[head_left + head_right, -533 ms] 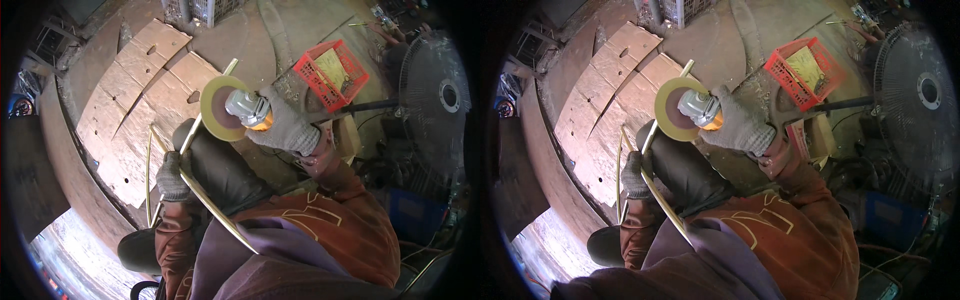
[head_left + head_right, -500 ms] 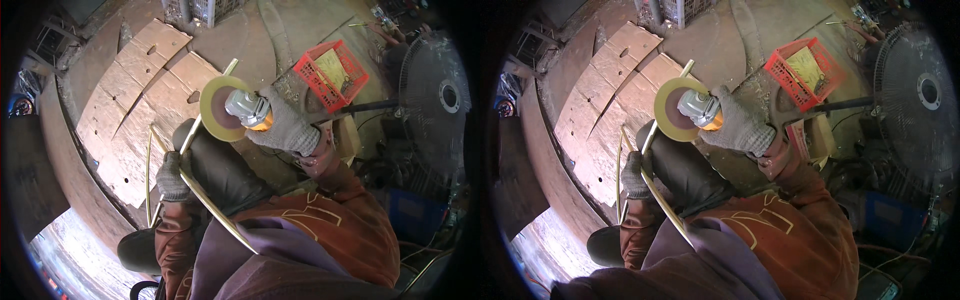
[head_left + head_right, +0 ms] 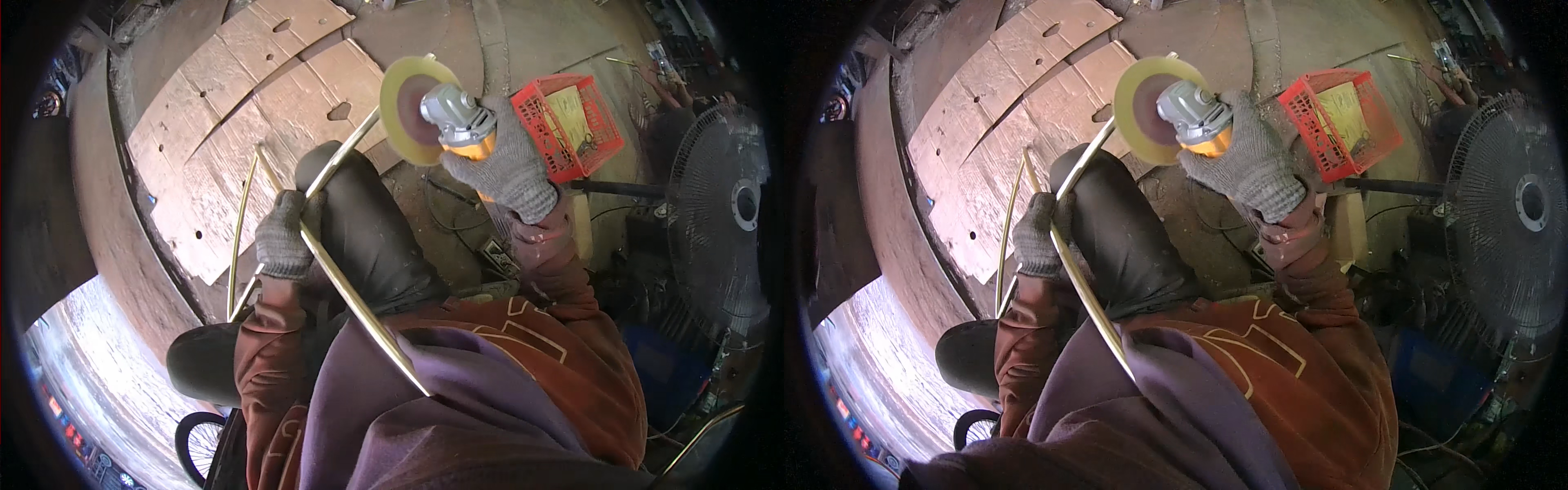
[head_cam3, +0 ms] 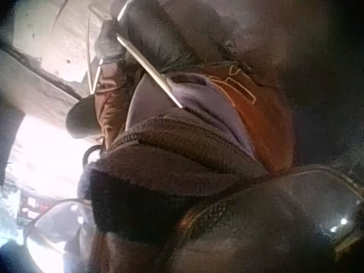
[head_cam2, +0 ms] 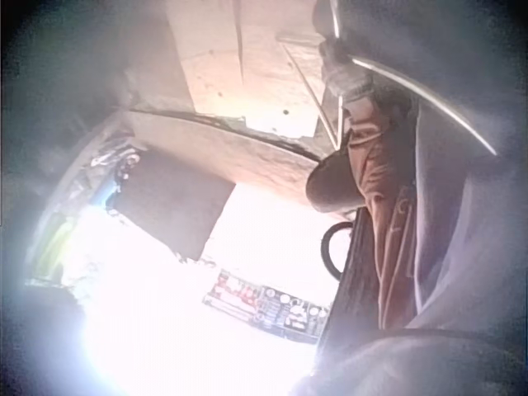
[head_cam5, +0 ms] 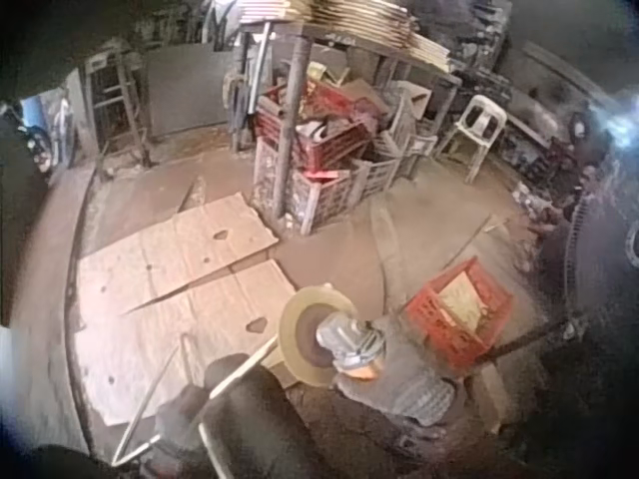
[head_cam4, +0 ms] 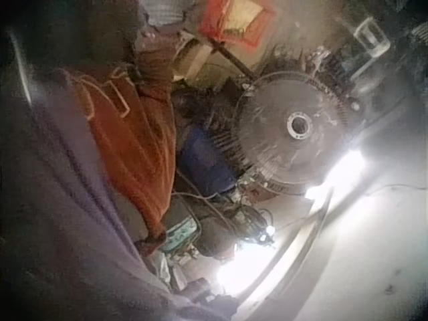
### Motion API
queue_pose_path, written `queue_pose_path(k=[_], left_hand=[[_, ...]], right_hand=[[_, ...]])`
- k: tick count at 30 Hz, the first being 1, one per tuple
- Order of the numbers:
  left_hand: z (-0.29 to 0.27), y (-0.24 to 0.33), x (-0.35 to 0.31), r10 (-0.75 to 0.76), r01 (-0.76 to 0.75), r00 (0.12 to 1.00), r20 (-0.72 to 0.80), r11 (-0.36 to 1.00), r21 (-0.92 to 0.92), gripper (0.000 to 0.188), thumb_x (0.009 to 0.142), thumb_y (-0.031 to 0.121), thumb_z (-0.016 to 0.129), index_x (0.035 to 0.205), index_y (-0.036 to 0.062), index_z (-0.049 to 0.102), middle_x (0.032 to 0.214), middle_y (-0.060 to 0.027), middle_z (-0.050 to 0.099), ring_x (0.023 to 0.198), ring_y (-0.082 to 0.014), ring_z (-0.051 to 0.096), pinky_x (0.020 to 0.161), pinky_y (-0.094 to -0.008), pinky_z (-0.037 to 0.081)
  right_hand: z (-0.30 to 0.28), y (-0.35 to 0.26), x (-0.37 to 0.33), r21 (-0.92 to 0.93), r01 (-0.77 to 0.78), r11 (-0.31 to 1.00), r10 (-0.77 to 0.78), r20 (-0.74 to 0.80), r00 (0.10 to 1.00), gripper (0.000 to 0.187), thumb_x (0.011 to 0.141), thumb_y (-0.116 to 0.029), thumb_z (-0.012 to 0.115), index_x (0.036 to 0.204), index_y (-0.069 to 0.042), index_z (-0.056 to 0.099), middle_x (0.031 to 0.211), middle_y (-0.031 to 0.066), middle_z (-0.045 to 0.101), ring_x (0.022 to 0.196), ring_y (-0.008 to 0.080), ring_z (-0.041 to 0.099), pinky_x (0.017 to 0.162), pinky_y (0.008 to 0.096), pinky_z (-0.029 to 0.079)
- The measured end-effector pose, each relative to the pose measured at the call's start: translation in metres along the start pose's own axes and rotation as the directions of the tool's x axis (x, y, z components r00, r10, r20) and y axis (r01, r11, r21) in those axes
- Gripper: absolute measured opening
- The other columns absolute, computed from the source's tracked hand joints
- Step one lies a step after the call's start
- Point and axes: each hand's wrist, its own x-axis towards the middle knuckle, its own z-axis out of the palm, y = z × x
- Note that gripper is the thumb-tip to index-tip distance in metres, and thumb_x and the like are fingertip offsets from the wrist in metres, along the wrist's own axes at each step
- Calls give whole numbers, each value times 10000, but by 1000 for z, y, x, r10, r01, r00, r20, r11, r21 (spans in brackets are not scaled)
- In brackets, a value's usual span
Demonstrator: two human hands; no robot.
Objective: The person uses an angle grinder with a sanding disc to smooth the joints and surfaces of a triangular brass or gold-colored metal frame.
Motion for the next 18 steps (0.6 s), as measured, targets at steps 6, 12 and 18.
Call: queue_pose_path(k=[6,12,18], left_hand=[[10,-25,-2,-79,87,991,111,994,-69,201,963,344,667,991,147,640,897,-159,675,826,-447,684,677,-530,528],[17,-37,-7,-53,63,996,68,988,-143,184,968,307,654,1061,148,659,934,-144,677,844,-439,688,692,-531,534],[0,-8,-1,48,-48,999,-7,999,5,238,977,370,666,964,133,661,902,-148,663,817,-442,680,691,-525,529]], right_hand=[[29,-33,-22,157,44,987,-80,227,971,754,734,-220,901,1316,-58,451,1128,147,611,1039,280,658,905,410,542],[39,-44,-37,33,148,988,-152,298,943,890,707,-296,932,1391,-31,428,1205,197,598,1097,333,651,937,433,533],[17,-38,-14,-21,-46,999,49,159,986,815,705,-279,931,1326,-41,460,1153,163,629,1069,311,661,916,428,542]])
